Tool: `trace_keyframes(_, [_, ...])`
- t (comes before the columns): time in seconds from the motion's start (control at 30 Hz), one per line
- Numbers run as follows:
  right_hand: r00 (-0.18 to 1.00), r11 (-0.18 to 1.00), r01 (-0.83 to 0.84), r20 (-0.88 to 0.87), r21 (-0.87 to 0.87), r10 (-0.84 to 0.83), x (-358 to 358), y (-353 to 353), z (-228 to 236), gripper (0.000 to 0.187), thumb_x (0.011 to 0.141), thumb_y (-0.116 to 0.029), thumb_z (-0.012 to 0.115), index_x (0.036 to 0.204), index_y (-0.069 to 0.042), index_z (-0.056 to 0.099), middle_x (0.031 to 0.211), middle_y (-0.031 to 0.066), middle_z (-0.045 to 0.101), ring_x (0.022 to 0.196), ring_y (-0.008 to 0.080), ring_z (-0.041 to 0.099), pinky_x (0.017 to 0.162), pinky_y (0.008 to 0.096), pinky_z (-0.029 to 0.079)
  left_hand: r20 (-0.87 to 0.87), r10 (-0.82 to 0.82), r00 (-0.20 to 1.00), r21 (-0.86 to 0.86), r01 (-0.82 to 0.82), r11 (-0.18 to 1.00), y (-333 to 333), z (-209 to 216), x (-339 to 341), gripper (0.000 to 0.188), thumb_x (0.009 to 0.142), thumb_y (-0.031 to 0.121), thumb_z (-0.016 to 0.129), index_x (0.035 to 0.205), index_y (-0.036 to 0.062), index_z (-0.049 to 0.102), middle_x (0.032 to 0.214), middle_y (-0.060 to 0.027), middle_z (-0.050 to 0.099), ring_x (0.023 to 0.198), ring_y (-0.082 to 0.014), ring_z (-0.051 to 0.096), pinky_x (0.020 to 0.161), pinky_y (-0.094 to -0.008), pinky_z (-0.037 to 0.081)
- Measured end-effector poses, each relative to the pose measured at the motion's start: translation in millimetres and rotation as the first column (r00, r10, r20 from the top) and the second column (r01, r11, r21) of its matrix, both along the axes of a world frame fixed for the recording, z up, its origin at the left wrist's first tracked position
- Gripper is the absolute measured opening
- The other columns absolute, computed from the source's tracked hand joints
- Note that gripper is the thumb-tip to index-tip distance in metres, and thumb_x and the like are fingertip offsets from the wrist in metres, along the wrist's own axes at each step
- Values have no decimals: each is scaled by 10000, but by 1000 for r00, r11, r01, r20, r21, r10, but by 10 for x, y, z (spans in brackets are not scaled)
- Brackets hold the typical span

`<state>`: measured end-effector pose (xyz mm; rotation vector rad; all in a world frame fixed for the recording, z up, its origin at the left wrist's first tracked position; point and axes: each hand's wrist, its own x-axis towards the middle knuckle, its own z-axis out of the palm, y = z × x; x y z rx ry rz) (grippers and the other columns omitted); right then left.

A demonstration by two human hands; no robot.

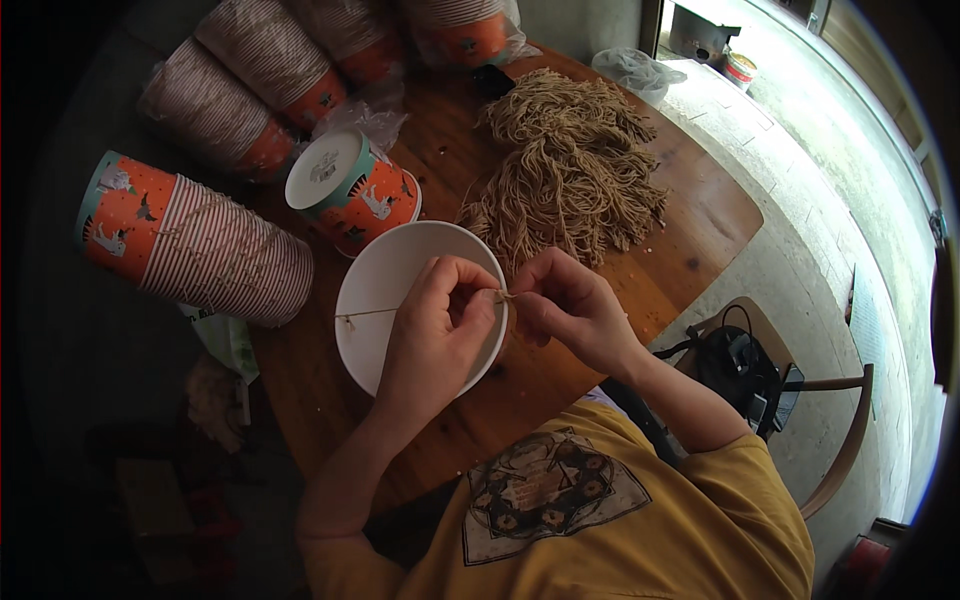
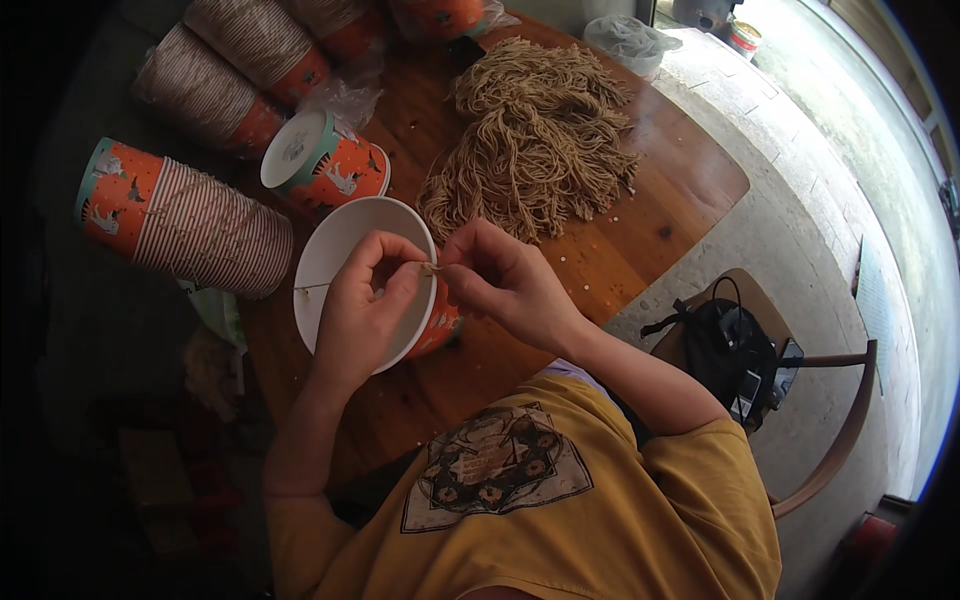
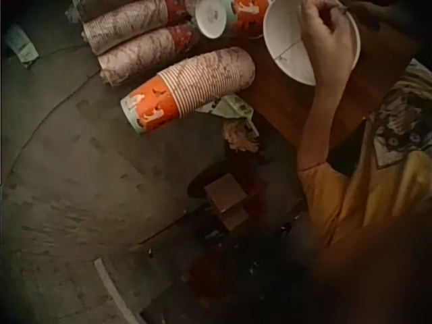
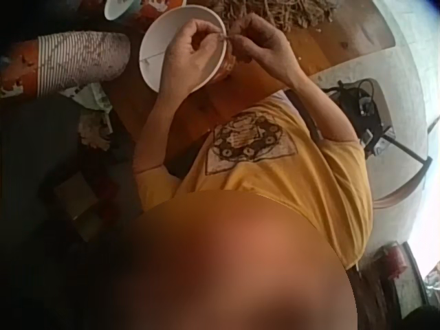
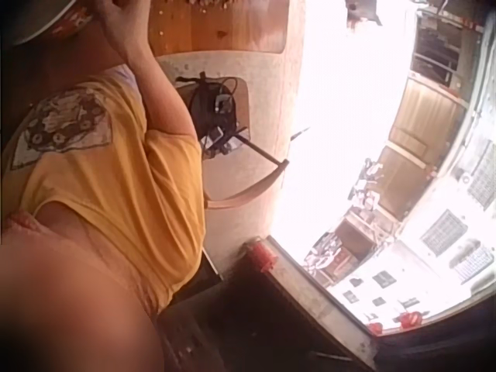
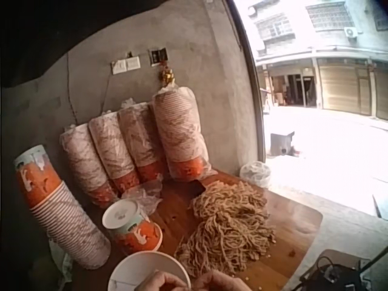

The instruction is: The recorder is tying thin strings through holes in paper bowls, likely for handles or packaging purposes.

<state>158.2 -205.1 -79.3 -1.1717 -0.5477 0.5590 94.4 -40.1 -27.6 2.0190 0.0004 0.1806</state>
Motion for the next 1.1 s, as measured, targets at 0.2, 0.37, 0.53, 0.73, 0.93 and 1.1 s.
trace_keyframes(0.2, [1000,1000,-5,29,5,5,-3,9,-30,92,928,-112,549,981,-40,530,779,-20,596,687,22,545,587,184,439,-151,-15,988,-259,-25,966,13,37,6,60,910,96,520,943,50,538,848,21,547,780,-36,491,732,-203,409])
trace_keyframes(0.37, [998,1000,-9,58,22,8,-5,11,-31,108,920,-110,564,991,-36,531,816,-18,594,740,17,540,630,187,441,-187,-21,982,-344,-45,938,-5,73,17,48,913,94,512,935,61,539,844,23,549,762,-36,485,705,-200,400])
trace_keyframes(0.53, [996,1000,-10,89,-12,11,8,5,-60,123,890,-98,592,983,-41,535,819,-29,577,735,22,529,644,190,442,-199,-22,980,-382,-57,923,-1,50,18,52,920,96,511,948,65,541,840,22,551,755,-36,483,701,-199,401])
trace_keyframes(0.73, [966,994,108,235,13,-108,5,29,-26,179,869,-111,630,1015,-39,555,769,-32,565,690,16,501,605,193,423,-152,-26,988,-322,-24,946,-8,37,45,60,926,97,531,968,56,542,858,18,556,784,-38,499,723,-200,415])
trace_keyframes(0.93, [921,946,283,321,-156,-222,-11,77,97,151,847,-132,657,951,-41,597,622,-23,539,568,19,451,523,203,402,21,4,1000,-105,-1,994,-57,37,23,88,926,81,557,954,9,517,851,-44,581,763,-88,570,669,-274,484])
trace_keyframes(1.1, [858,900,364,461,-238,-225,-29,47,177,129,828,-119,661,916,-49,597,634,13,574,560,81,523,534,235,445,252,-41,967,345,-51,937,-55,4,27,85,889,22,547,929,1,475,848,-126,547,782,-275,574,691,-380,465])
